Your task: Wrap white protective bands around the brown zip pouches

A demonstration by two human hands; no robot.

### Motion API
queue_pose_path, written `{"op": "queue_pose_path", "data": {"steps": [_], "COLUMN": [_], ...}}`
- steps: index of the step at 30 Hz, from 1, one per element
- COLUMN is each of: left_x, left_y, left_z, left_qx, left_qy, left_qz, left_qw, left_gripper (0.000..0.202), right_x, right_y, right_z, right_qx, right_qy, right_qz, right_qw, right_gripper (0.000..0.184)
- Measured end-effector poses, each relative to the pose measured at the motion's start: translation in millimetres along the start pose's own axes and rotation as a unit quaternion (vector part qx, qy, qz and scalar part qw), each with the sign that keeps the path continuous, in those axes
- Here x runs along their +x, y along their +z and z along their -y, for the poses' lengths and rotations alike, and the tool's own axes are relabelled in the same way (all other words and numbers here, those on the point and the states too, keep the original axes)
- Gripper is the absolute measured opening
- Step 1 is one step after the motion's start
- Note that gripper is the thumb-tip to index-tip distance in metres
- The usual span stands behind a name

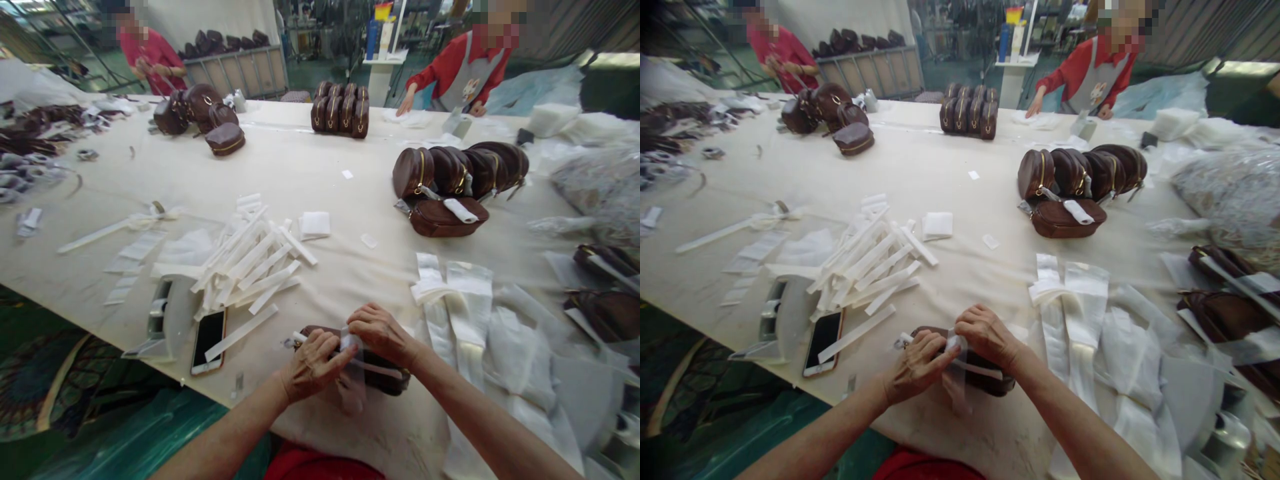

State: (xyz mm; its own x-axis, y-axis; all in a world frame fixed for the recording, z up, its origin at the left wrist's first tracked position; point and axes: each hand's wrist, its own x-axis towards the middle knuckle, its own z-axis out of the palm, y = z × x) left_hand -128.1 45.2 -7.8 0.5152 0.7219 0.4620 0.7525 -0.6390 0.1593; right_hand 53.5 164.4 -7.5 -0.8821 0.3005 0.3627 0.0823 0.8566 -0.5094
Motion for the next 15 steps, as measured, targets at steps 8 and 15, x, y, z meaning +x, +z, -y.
{"op": "queue_pose_path", "data": {"steps": [8,15], "left_x": [3.3,17.4], "left_y": [-2.2,-3.4], "left_z": [-5.9,-11.9], "left_qx": [-0.001,-0.117], "left_qy": [-0.066,-0.112], "left_qz": [0.001,0.039], "left_qw": [0.998,0.986], "left_gripper": [0.031,0.027], "right_x": [-16.8,-47.9], "right_y": [15.9,34.2], "right_z": [-24.0,-46.0], "right_qx": [0.084,0.228], "right_qy": [0.144,0.259], "right_qz": [0.095,0.057], "right_qw": [0.981,0.937], "right_gripper": [0.024,0.013]}}
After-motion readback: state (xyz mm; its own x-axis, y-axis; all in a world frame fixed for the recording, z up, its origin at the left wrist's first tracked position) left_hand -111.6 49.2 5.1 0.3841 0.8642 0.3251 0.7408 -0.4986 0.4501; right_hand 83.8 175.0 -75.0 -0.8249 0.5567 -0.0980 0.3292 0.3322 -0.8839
